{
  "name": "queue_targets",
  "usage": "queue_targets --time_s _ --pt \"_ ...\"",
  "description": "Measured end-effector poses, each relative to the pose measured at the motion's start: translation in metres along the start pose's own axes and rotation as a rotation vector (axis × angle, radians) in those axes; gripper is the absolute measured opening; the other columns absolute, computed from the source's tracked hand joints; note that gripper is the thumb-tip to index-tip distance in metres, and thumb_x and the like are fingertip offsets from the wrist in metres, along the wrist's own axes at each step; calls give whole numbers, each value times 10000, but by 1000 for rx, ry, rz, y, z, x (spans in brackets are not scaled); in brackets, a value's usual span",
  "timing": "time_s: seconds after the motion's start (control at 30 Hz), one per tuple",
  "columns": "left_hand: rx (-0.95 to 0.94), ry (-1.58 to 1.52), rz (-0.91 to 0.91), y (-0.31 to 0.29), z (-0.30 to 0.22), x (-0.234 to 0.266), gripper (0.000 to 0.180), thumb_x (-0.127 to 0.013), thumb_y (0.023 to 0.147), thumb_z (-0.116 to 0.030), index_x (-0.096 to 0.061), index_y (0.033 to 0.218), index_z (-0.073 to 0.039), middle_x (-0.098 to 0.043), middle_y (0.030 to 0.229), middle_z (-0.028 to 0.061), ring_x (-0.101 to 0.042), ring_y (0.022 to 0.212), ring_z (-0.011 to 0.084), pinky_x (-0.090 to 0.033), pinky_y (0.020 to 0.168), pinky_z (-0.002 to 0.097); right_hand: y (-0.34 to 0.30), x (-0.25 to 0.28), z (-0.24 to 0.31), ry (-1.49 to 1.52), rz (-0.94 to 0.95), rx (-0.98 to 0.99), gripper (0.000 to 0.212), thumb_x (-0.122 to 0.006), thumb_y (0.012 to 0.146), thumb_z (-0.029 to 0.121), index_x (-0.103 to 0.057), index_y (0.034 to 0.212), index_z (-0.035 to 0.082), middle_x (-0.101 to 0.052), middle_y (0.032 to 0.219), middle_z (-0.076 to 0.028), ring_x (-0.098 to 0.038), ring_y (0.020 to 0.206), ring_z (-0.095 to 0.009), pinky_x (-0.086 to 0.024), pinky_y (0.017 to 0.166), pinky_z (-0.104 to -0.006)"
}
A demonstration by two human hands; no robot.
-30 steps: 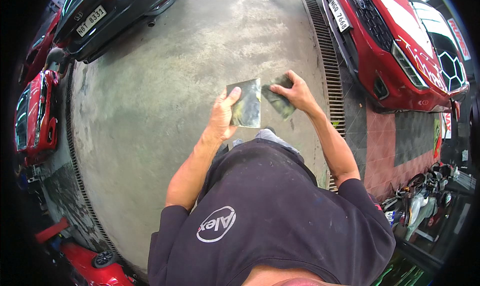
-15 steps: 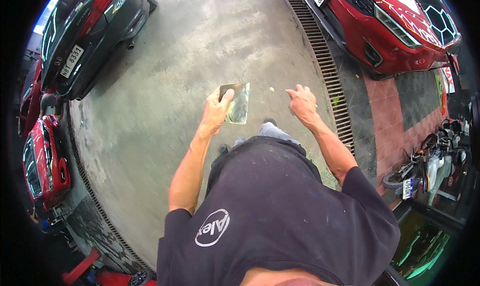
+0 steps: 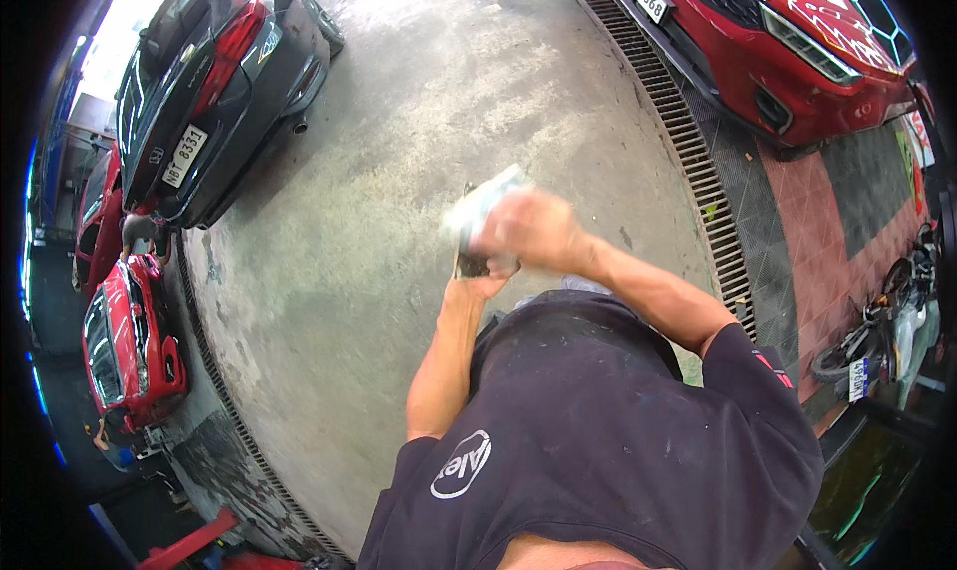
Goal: The person sands a yellow filler patch on the side panel of a black car using a sanding block. They work on the upper and lower edges of the patch, then walk away from the vehicle to inspect the sanding block.
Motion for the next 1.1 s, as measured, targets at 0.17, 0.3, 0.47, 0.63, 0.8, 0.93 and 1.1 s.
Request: queue_targets --time_s 0.17,0.3,0.47,0.63,0.8,0.93,1.1 --pt "164 -629 -10 -24 16 27 514 -455 1049 -334 -551 1304 101 -510 721 42 -484 490 112 -375 382 245 -1 14 -61 66 -147 -487 449 -735 741 5 -728 1164 155 -675 1073 -49 -668 944 -256 -580 778 -353" --pt "246 -750 -639 -14 22 29 644 -511 1031 -565 -593 1247 36 -560 725 24 -461 465 93 -353 372 262 13 13 44 367 16 249 429 -747 718 42 -754 1123 183 -654 1066 -30 -662 950 -225 -573 805 -400" --pt "317 23 -283 -27 -8 11 501 -624 992 -594 -627 992 -92 -583 742 -27 -492 582 44 -376 470 251 -20 -17 -68 565 -199 -995 184 -733 946 197 -691 1106 116 -661 1008 -26 -647 893 -156 -562 774 -321" --pt "108 250 -610 -33 -12 2 424 -663 1001 -518 -617 867 -118 -559 700 -44 -461 533 37 -356 456 249 2 -16 -81 1023 -6 -1339 339 -734 981 328 -630 1108 31 -656 940 -33 -603 819 -99 -507 706 -275" --pt "-37 145 -579 -23 -58 2 269 -664 1026 -393 -648 941 -139 -561 723 -77 -461 563 19 -363 482 206 -2 -16 -14 1116 918 -804 308 -864 850 301 -660 933 87 -587 808 69 -541 771 -76 -463 712 -267" --pt "-19 412 -323 -36 -64 2 221 -687 1019 -313 -648 1022 -96 -578 825 -83 -526 727 20 -450 625 223 -13 -17 -76 1093 240 -1250 303 -785 938 334 -687 1000 55 -655 872 -14 -592 814 -95 -510 712 -313" --pt "-419 -364 -547 -62 -66 42 226 -655 1032 -313 -649 1131 -110 -671 970 -13 -632 850 104 -520 770 273 -35 -26 -106 1156 -321 -1640 383 -686 1014 386 -641 1143 28 -676 1016 -46 -626 866 -126 -538 811 -339"
Point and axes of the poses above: each hand's wrist, its own y-axis towards the middle knuckle, its own x-axis out of the back of the hand, z = x × y, the point moved 5 cm from there along y, towards the middle knuckle
